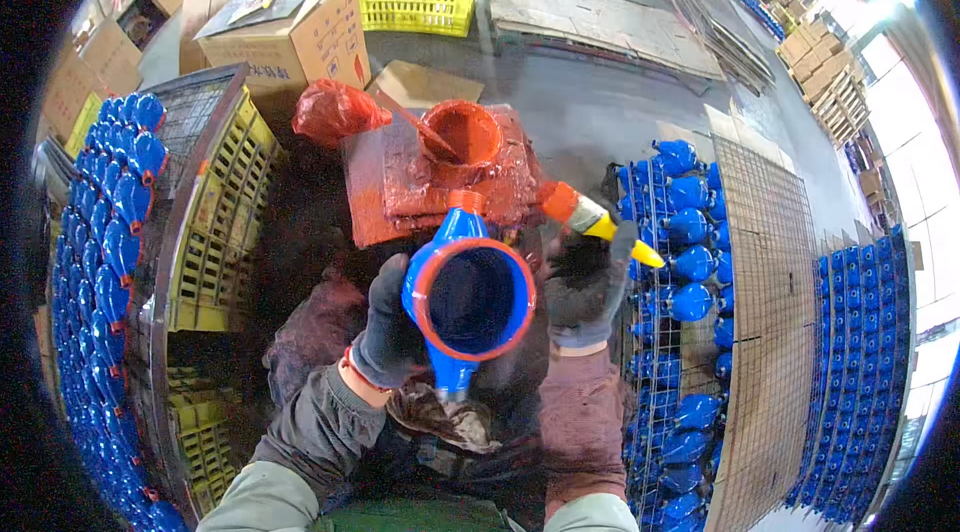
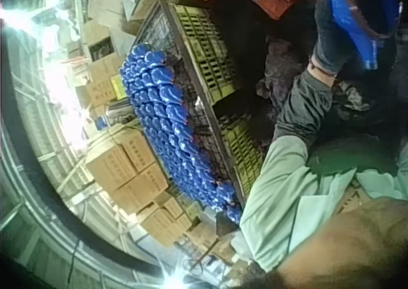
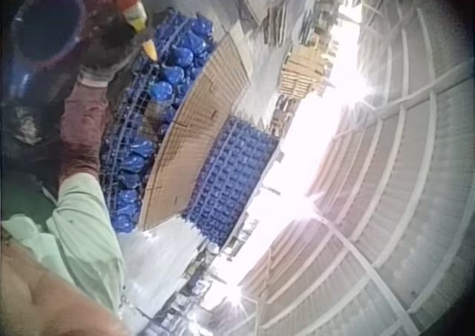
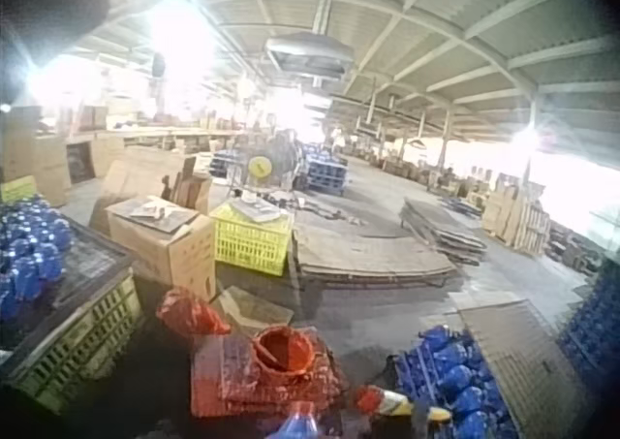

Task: The person paints the rims of blue metal industrial components with red paint using a brush.

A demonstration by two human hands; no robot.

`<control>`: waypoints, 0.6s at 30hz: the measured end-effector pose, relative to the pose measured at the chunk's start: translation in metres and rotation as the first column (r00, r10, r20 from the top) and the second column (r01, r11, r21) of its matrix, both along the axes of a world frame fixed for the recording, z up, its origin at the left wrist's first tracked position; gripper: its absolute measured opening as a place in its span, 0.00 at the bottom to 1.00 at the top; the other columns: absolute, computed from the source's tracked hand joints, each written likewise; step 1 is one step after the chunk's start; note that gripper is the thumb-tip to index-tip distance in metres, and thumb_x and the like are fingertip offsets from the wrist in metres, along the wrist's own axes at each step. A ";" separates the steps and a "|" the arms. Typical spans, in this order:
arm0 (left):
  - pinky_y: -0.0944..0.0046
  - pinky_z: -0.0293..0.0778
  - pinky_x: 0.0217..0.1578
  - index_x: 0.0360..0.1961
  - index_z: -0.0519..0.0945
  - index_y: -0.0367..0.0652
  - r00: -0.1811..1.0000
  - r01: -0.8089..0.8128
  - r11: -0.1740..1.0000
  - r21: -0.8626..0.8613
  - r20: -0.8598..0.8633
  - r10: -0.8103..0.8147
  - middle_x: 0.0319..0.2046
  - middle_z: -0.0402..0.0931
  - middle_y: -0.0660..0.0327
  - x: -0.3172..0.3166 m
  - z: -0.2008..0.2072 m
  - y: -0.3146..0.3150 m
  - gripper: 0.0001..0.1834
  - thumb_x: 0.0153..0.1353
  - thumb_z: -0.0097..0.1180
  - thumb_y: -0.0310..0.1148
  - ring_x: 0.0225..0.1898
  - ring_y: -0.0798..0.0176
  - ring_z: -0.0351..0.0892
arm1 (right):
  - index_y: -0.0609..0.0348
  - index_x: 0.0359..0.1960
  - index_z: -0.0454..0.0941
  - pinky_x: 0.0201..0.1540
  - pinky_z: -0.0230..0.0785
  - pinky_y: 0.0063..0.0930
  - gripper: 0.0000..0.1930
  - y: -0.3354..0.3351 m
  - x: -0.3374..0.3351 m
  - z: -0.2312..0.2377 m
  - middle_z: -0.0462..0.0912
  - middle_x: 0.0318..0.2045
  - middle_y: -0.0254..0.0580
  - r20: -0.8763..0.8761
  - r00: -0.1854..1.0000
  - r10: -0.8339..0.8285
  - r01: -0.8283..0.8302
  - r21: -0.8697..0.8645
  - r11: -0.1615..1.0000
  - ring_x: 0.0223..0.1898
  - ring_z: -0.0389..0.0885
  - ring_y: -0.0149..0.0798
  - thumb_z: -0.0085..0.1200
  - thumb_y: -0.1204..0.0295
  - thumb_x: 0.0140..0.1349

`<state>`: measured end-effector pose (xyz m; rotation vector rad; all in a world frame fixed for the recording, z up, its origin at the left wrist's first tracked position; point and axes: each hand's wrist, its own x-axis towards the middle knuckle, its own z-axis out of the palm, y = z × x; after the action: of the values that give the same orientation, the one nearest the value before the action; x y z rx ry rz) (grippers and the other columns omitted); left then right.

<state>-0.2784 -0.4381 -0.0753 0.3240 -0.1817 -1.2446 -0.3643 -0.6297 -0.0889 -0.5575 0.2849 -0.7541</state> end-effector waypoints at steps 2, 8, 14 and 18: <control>0.54 0.72 0.56 0.66 0.62 0.40 0.980 -0.038 0.998 0.058 0.198 0.026 0.58 0.71 0.52 -0.002 0.000 0.001 0.41 0.62 0.52 0.60 0.56 0.56 0.74 | 0.58 0.49 0.75 0.30 0.72 0.19 0.24 0.004 -0.005 0.014 0.81 0.37 0.37 -0.065 0.984 -0.168 0.163 -0.070 0.984 0.29 0.78 0.30 0.54 0.49 0.66; 0.55 0.75 0.46 0.57 0.69 0.37 0.265 -0.552 0.801 0.233 0.959 -0.096 0.48 0.74 0.49 -0.007 -0.011 -0.001 0.40 0.51 0.66 0.55 0.45 0.52 0.78 | 0.63 0.46 0.78 0.31 0.72 0.20 0.20 0.022 -0.010 0.036 0.81 0.33 0.40 -0.178 0.881 -0.438 0.256 -0.599 0.759 0.27 0.75 0.29 0.55 0.56 0.67; 0.49 0.74 0.43 0.56 0.70 0.37 -0.298 -0.710 0.705 -0.007 0.909 -0.292 0.46 0.74 0.46 -0.006 -0.020 -0.004 0.44 0.44 0.68 0.56 0.44 0.43 0.77 | 0.63 0.35 0.77 0.34 0.75 0.28 0.03 0.034 -0.009 0.025 0.83 0.35 0.43 -0.133 0.799 -0.586 0.109 -0.927 0.359 0.32 0.80 0.34 0.57 0.80 0.61; 0.49 0.75 0.43 0.55 0.71 0.38 -0.304 -0.717 0.697 -0.010 0.904 -0.300 0.46 0.74 0.47 -0.004 -0.022 -0.005 0.43 0.44 0.68 0.57 0.44 0.44 0.77 | 0.58 0.31 0.77 0.34 0.73 0.30 0.07 0.030 -0.011 0.024 0.83 0.29 0.40 -0.011 0.747 -0.665 -0.082 -0.994 -0.075 0.30 0.80 0.38 0.61 0.82 0.54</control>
<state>-0.2822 -0.4429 -0.0969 2.0340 -1.1161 -0.0652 -0.3752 -0.6001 -0.0648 -2.3104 0.3632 -1.2439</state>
